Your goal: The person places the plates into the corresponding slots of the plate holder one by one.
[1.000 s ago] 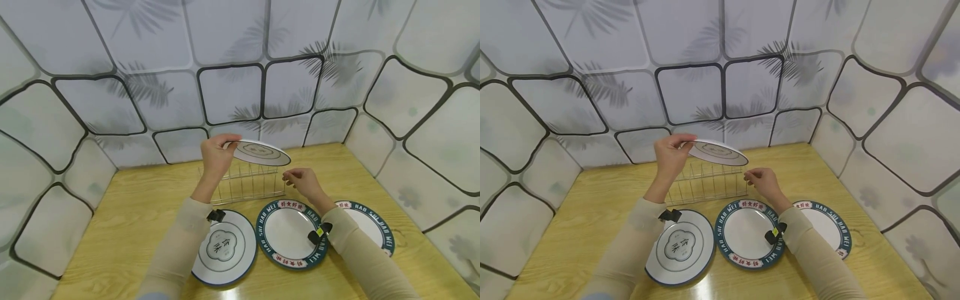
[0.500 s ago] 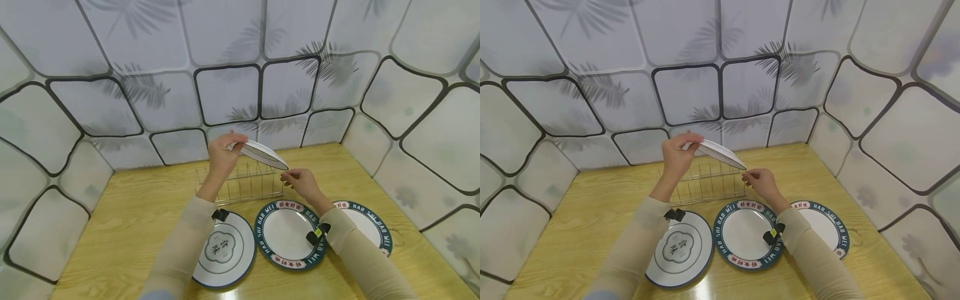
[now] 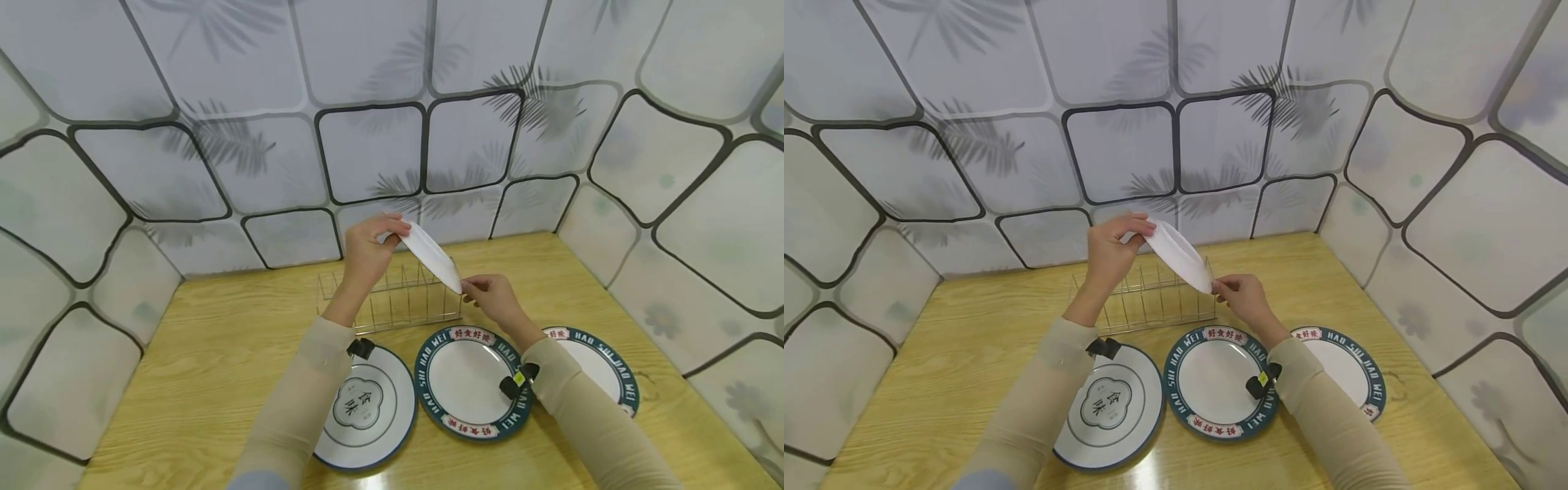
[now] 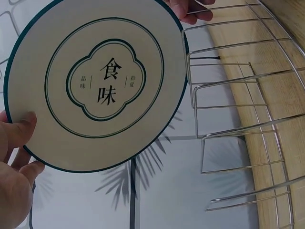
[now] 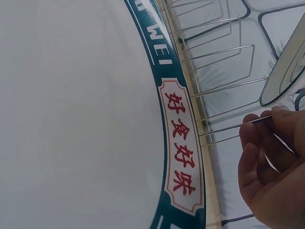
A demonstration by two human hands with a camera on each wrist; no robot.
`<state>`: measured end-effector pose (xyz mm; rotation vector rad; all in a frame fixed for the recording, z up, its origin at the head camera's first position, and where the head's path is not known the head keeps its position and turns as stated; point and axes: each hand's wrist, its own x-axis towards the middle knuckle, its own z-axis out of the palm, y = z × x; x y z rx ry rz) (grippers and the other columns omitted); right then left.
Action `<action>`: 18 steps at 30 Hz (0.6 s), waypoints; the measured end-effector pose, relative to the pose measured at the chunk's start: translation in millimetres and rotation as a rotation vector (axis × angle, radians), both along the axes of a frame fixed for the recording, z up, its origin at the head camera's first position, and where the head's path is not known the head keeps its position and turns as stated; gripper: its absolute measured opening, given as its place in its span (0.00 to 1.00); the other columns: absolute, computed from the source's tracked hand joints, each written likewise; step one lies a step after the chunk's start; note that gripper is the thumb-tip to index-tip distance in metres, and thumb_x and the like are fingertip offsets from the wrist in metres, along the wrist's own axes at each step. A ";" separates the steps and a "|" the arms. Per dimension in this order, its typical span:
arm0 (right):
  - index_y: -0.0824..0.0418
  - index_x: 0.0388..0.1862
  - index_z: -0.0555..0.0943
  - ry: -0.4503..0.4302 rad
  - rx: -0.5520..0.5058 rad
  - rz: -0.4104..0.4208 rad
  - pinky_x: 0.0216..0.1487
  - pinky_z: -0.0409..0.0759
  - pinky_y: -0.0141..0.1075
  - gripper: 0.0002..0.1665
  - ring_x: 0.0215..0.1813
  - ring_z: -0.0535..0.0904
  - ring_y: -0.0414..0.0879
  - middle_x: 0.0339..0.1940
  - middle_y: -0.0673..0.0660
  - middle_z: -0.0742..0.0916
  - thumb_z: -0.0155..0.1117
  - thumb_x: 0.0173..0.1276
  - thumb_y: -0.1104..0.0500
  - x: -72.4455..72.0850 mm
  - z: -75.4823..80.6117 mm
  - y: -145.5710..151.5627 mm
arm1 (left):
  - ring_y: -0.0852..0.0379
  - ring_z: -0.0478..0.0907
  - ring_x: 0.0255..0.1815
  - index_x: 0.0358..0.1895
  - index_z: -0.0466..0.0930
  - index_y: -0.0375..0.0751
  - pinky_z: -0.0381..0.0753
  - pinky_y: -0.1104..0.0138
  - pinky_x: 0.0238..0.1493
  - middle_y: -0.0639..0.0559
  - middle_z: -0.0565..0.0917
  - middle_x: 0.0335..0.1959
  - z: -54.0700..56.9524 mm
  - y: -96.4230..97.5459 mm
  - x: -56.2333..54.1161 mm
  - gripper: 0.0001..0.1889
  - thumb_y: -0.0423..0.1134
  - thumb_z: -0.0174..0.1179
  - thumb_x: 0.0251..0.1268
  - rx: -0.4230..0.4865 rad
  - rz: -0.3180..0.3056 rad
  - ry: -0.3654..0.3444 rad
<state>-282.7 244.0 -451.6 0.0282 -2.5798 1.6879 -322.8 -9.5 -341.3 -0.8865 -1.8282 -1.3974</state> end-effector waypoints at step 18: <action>0.69 0.50 0.84 0.015 -0.017 0.018 0.47 0.84 0.49 0.18 0.42 0.83 0.53 0.44 0.62 0.87 0.59 0.76 0.56 -0.4 -0.9 -0.4 | 0.55 0.84 0.51 0.26 0.89 0.37 0.80 0.71 0.54 0.50 0.89 0.36 -16.4 9.9 -4.9 0.14 0.14 0.64 0.52 -0.140 0.003 -0.101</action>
